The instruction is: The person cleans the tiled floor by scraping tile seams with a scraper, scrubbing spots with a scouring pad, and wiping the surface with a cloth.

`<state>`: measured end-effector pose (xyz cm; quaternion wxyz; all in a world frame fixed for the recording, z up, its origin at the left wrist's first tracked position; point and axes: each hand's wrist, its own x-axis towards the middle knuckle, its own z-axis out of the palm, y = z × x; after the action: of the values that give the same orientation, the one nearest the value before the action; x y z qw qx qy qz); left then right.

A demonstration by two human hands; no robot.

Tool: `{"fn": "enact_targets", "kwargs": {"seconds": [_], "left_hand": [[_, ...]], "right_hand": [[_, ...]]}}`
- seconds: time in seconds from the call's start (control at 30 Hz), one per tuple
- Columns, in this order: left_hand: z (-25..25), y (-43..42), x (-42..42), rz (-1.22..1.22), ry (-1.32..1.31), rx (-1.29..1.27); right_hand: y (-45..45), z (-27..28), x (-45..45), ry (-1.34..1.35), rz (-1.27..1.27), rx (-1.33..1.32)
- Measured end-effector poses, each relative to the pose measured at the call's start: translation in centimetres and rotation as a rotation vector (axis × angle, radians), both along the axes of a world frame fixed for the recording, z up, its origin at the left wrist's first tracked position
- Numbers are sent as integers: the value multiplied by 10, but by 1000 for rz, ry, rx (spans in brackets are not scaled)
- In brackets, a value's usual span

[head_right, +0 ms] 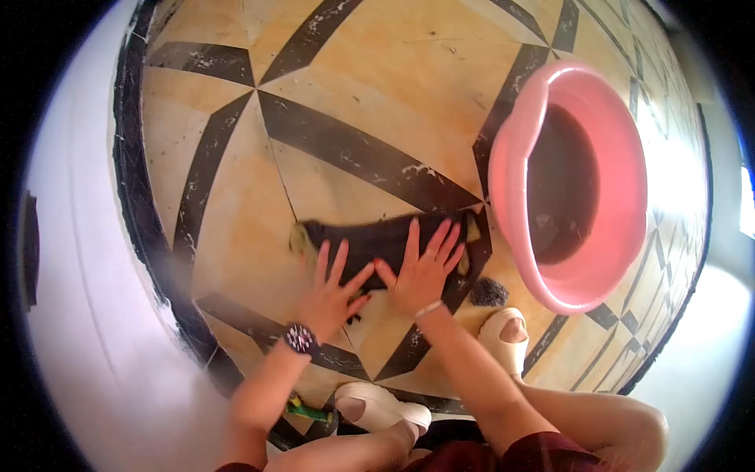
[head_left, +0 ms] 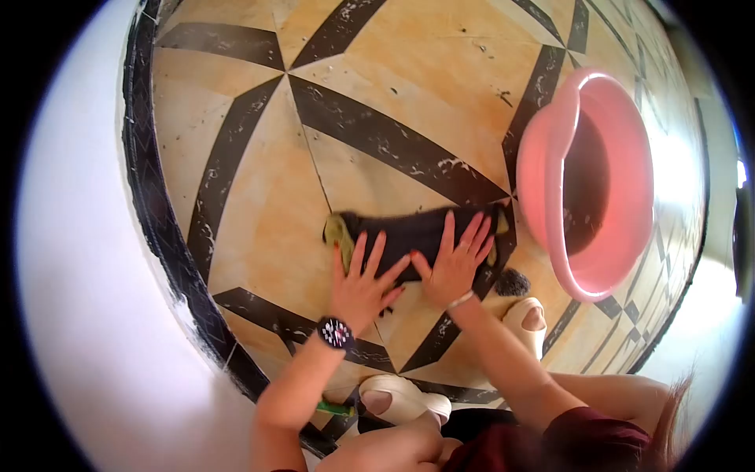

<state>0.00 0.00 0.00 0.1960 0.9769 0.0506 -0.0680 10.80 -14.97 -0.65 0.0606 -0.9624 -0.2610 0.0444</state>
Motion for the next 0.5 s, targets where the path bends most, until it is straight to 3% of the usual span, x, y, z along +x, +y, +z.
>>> {"fn": "enact_targets", "kwargs": {"seconds": [0.23,0.3,0.37,0.4,0.43,0.5], "left_hand": [[5,127,106,-11,-156,135],[-4,168,138,24,-235,273],[-1,216,169,74,-206,337],[-4,236,186,87,-226,289],[5,243,192,103,-236,234],[19,233,181,144,-395,244]], "right_hand": [[133,-12,117,-73,107,149],[185,-20,159,-204,206,235],[241,-13,210,-205,348,260],[266,-5,233,-70,383,264],[283,8,239,76,423,259],[277,12,207,-47,284,506]]}}
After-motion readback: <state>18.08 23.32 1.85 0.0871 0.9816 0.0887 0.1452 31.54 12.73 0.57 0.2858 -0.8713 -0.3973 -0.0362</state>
